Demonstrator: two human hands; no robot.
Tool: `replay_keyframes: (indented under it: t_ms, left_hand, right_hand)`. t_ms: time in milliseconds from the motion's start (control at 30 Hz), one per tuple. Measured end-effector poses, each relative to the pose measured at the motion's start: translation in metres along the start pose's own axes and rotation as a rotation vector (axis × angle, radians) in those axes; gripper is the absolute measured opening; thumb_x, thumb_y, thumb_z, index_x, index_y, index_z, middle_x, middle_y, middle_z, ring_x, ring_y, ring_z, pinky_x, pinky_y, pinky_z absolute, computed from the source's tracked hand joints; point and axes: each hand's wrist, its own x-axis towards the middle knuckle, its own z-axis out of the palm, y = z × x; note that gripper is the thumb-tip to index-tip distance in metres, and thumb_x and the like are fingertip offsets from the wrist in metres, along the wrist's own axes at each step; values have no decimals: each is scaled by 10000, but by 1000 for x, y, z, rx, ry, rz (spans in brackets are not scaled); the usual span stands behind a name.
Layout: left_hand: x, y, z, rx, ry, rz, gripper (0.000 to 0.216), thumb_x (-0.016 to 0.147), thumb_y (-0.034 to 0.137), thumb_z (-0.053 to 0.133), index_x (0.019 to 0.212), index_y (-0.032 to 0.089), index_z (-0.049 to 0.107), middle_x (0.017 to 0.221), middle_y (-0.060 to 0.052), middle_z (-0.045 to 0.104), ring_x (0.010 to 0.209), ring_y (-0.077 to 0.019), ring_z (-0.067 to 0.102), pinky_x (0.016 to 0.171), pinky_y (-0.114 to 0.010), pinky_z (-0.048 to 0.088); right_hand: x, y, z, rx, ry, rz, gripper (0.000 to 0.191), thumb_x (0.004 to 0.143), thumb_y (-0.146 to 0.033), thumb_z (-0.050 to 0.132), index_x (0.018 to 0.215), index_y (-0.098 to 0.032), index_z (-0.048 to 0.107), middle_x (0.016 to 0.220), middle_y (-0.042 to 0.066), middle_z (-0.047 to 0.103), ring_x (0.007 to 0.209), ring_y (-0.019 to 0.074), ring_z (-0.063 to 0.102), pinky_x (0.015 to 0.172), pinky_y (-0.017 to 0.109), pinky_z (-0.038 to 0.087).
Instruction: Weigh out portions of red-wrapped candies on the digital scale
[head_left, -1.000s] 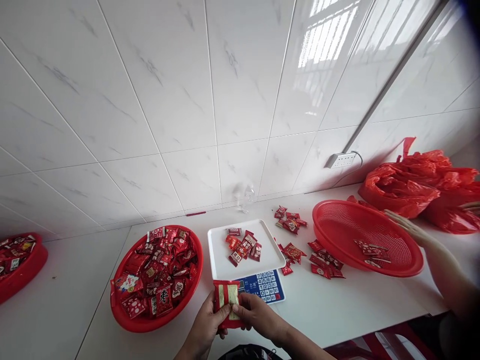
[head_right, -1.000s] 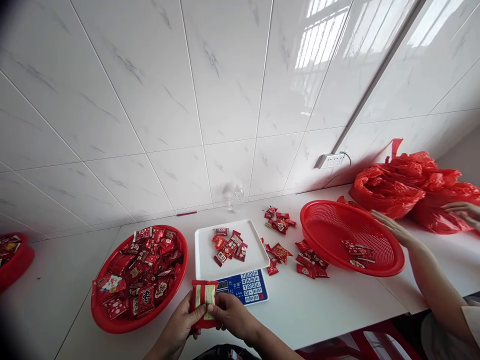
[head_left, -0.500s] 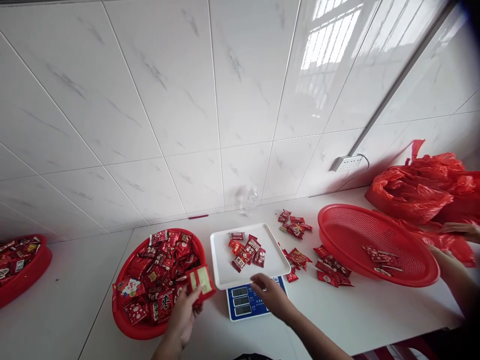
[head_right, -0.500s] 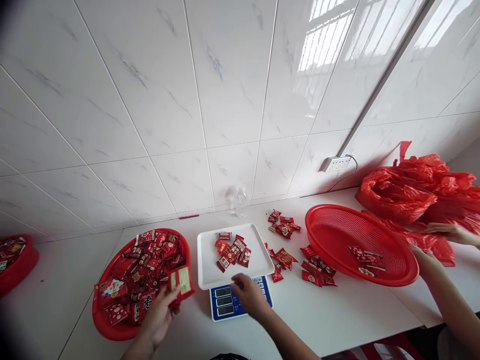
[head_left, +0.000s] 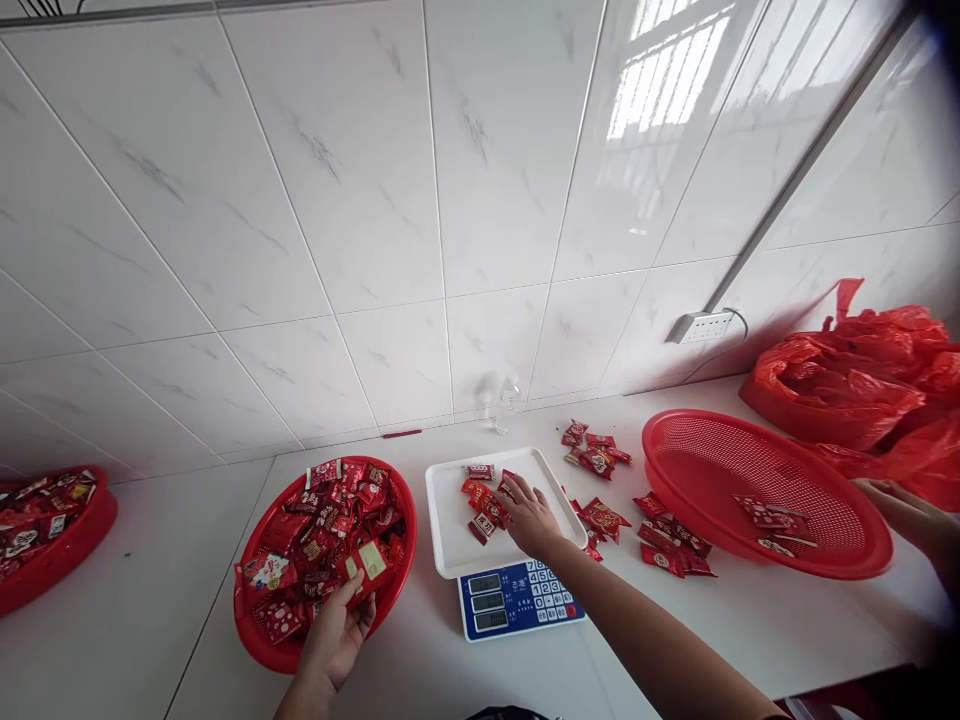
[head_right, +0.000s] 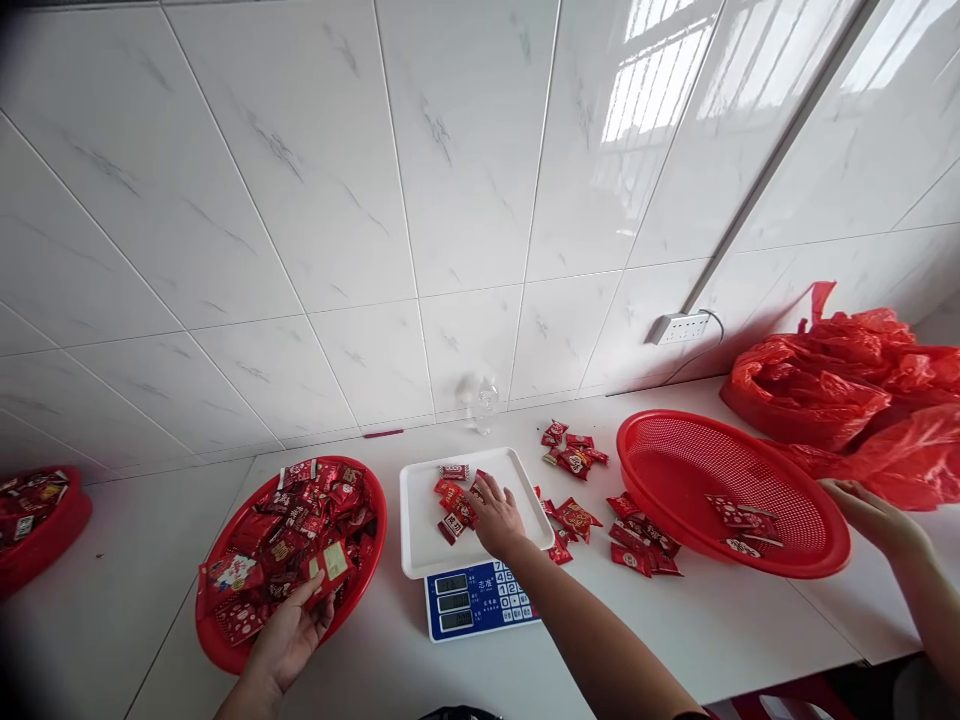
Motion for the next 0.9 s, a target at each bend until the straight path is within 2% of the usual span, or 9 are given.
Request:
replay_keyframes:
  t_ms: [100, 200, 333, 467, 600, 700, 800, 900]
  left_hand:
    - [0, 0, -3, 5, 0, 11, 142, 725, 54, 606, 833, 136, 560, 661, -14, 617, 496, -87, 580, 467, -193, 512]
    - [-3, -1, -2, 15, -26, 38, 185, 710, 44, 614, 842, 159, 557, 679, 4, 622, 495, -85, 579, 475, -202, 507]
    - [-13, -9, 1, 59, -117, 41, 283, 695, 83, 644, 944, 192, 564, 788, -2, 647, 541, -85, 593, 504, -205, 494]
    - [-21, -19, 2, 129, -200, 38, 446, 682, 166, 681, 1093, 236, 522, 916, -15, 651, 629, -86, 603, 570, -210, 481]
    - [-23, -26, 8, 244, -263, -6, 497, 694, 243, 671, 1154, 242, 483, 996, -32, 646, 695, -93, 598, 606, -211, 456]
    - [-21, -31, 25, 343, -356, -9, 473, 710, 285, 647, 1150, 222, 485, 981, -45, 654, 686, -94, 588, 621, -218, 443]
    - [-15, -37, 53, 421, -441, 12, 465, 705, 292, 645, 1139, 208, 501, 1005, -66, 651, 714, -114, 601, 616, -223, 432]
    - [-5, -41, 84, 439, -523, 68, 518, 711, 309, 639, 1192, 216, 470, 1088, -93, 626, 831, -164, 619, 642, -244, 442]
  right_hand:
    - [7, -10, 4, 34, -13, -36, 506, 804, -339, 456, 1302, -322, 368, 1449, 29, 268, 1352, 265, 77, 1046, 527, 44]
    - [21, -24, 5, 53, -8, 15, 497, 827, -418, 407, 1308, -300, 363, 1394, 47, 366, 1340, 270, 123, 1041, 531, 7]
    - [42, -37, 9, 66, -34, 113, 522, 806, -340, 449, 1313, -253, 363, 1355, 82, 420, 1319, 295, 165, 1020, 549, 20]
    - [49, -40, 11, 123, -2, 89, 470, 778, -179, 448, 1245, -228, 447, 1223, 86, 547, 1231, 278, 317, 1013, 531, 50]
    - [47, -37, 2, 236, 70, 86, 350, 791, -131, 400, 1085, -219, 567, 1100, 73, 619, 1133, 248, 423, 988, 435, 194]
    - [42, -31, -12, 356, 149, 129, 263, 815, -225, 412, 1006, -209, 591, 1070, 72, 627, 1069, 234, 483, 912, 350, 322]
    - [29, -21, -23, 476, 210, 205, 272, 822, -306, 408, 1010, -194, 569, 997, 66, 650, 942, 210, 574, 765, 287, 422]
    - [4, -9, -29, 676, 216, 294, 322, 814, -398, 404, 999, -188, 563, 864, 51, 676, 736, 192, 632, 583, 261, 450]
